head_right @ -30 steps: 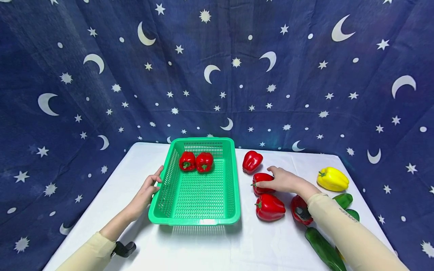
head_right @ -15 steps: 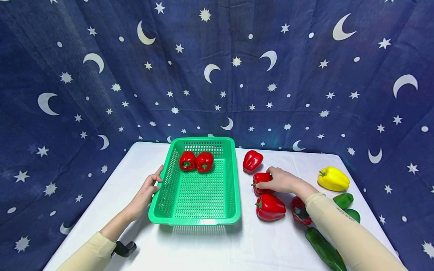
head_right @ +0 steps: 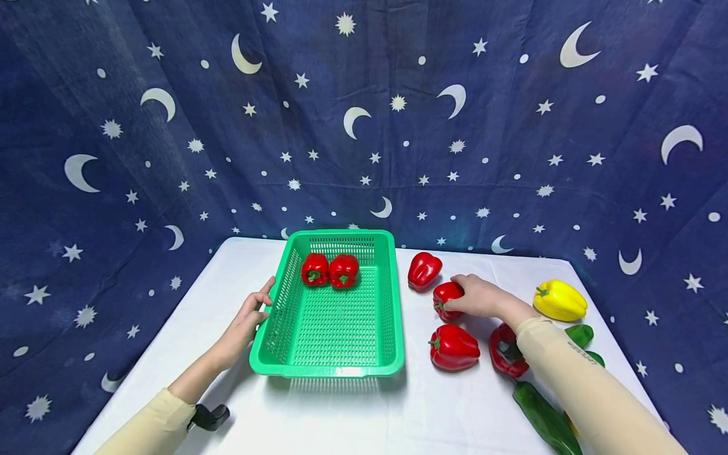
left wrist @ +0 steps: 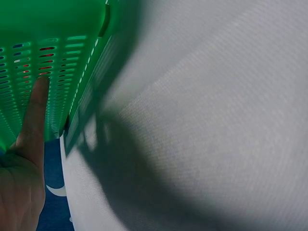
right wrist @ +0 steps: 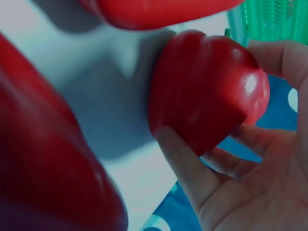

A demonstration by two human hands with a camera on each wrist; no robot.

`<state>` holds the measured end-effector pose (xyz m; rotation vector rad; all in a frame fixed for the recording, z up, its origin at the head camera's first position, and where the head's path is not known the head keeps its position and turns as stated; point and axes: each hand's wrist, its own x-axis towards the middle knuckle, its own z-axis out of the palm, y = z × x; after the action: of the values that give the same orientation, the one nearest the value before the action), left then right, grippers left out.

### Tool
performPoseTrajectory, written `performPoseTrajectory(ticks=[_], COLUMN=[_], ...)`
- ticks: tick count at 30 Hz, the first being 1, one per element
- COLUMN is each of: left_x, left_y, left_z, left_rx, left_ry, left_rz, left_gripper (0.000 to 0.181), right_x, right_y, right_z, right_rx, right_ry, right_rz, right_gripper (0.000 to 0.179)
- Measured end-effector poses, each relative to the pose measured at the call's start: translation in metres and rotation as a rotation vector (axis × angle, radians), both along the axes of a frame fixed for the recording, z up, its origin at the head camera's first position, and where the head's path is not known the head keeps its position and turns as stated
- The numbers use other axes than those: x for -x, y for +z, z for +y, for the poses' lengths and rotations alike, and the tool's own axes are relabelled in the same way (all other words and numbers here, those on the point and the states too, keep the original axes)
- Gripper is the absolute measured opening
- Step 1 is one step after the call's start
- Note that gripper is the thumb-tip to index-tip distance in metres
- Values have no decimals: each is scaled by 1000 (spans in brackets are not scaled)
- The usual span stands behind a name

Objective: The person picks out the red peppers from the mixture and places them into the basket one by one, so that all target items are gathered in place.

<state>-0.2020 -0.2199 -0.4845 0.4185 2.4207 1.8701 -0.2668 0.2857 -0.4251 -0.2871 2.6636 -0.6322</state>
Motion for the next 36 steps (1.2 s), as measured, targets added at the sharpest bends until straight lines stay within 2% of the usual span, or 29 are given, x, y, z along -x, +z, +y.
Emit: performPoseTrajectory(ticks=[7,10,16,21,29,36], left_x=[0,0,0,-1,-1,-1], left_y=[0,0,0,1,2,3], left_z=[0,-1,-1,-1,0,1], left_rx=[4,2,13,17,10,-1], left_ry=[-5,-5,-1,-2,1,-4], left_rz=[1,0,0,3,-4,-2], left_gripper=[18,19,18,18,19,19], right_x=[4,5,10,14,20,21], right_y=[0,-1,-4,-5,-2,0], right_z=[9,12,17,19,21,23], right_rx=[36,56,96,106,103,114], right_ry=[45,47,44,7,7,-2], right_rz=[38,30,10,-36,-89,-131], right_gripper=[81,79,92,104,90,98])
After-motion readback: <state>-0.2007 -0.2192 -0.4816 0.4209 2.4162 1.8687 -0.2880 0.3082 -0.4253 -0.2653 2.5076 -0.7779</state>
